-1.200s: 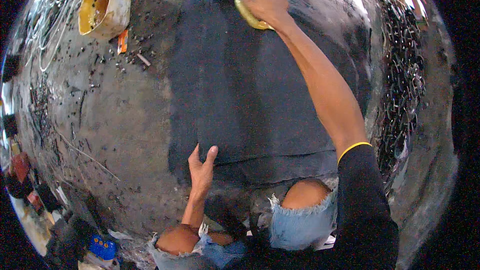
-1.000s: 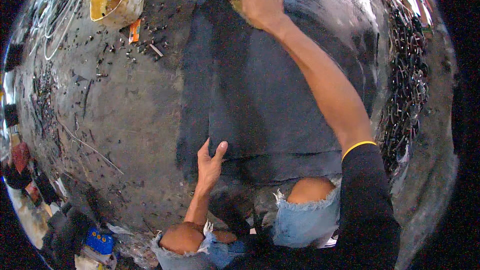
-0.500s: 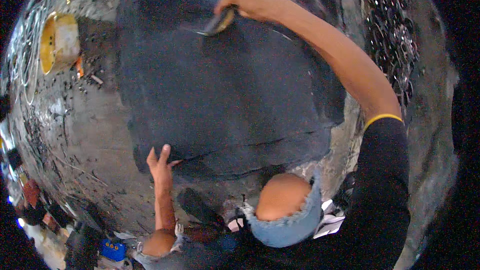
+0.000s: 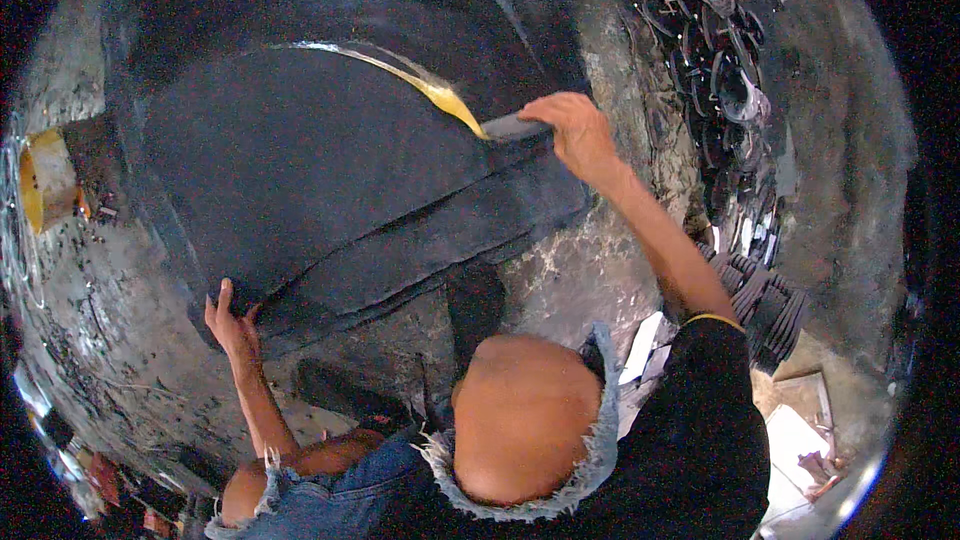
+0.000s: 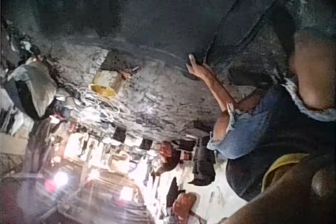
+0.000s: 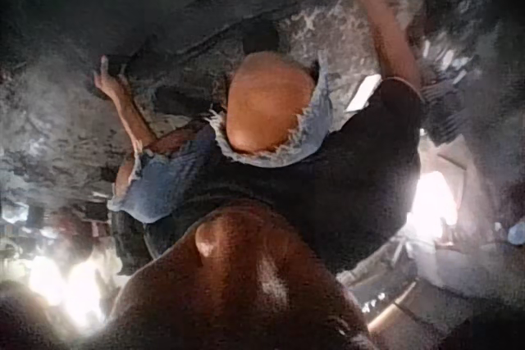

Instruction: The person applies a yellow adhesive to a large black rubber sheet using a brush and a bucket. They spread the glue evenly across the surface, then lift and fold the sheet before placing it back down.

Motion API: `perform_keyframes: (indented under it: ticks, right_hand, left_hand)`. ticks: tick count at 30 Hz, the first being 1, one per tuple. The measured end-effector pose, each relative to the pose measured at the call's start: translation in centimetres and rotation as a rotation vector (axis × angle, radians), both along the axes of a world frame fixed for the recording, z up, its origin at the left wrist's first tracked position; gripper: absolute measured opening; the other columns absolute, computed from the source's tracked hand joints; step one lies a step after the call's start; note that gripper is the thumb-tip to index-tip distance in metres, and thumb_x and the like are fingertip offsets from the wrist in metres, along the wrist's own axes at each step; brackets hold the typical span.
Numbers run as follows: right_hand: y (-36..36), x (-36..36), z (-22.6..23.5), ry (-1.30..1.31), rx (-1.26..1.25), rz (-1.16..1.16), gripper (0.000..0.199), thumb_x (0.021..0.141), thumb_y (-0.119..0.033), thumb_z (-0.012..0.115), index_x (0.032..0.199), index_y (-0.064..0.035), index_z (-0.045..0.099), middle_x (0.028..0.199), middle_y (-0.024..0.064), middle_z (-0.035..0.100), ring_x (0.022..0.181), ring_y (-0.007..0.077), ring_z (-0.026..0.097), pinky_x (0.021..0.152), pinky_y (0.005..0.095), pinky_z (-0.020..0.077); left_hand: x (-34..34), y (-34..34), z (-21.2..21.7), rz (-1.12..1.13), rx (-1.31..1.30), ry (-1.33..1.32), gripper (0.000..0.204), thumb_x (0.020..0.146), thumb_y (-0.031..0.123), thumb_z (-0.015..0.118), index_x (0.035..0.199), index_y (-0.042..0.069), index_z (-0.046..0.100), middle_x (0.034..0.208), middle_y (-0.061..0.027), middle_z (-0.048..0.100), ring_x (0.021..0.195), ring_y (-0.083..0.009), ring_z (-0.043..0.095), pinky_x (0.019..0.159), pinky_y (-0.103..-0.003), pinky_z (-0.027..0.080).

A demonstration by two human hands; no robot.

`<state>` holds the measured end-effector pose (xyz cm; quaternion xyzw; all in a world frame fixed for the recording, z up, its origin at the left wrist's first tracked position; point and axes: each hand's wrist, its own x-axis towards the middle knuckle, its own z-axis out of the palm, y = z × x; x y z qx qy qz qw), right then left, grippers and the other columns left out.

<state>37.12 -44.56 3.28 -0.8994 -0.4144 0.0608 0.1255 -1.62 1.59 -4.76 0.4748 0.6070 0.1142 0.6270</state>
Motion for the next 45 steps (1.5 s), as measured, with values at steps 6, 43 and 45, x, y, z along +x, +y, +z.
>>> perform_keyframes:
  ticks: [6, 43, 45]
  right_hand:
    - [-2.0, -5.7, 2.0, 0.216, -0.074, -0.233, 0.036, 0.087, 0.003, 0.057, 0.119, -0.0089, 0.068, 0.116, 0.0113, 0.071, 0.109, 0.0321, 0.066, 0.099, 0.041, 0.0493]
    - [44.6, 0.4, -2.6, -0.15, 0.102, -0.218, 0.038, 0.081, -0.04, 0.07, 0.098, -0.0061, 0.076, 0.093, 0.0223, 0.073, 0.088, 0.0432, 0.071, 0.081, 0.0511, 0.0555]
    - [50.2, -0.8, -2.7, -0.145, 0.094, -0.108, 0.046, 0.081, -0.046, 0.067, 0.102, -0.0056, 0.076, 0.099, 0.0229, 0.073, 0.093, 0.0446, 0.07, 0.086, 0.05, 0.0563]
  left_hand:
    - [-0.2, 0.7, -1.2, -0.105, 0.055, -0.003, 0.095, 0.086, 0.027, 0.08, 0.156, -0.001, 0.024, 0.144, -0.0209, 0.048, 0.123, -0.0341, 0.056, 0.08, -0.05, 0.058]
    - [-0.7, 0.3, 4.5, -0.238, -0.084, -0.375, 0.036, 0.105, 0.027, 0.059, 0.122, -0.004, 0.064, 0.109, -0.0076, 0.068, 0.094, -0.0162, 0.066, 0.079, -0.038, 0.063]
    - [-0.7, 0.1, 4.8, -0.258, -0.103, -0.42, 0.034, 0.105, 0.024, 0.059, 0.121, -0.005, 0.064, 0.109, -0.008, 0.069, 0.093, -0.0161, 0.066, 0.077, -0.036, 0.064]
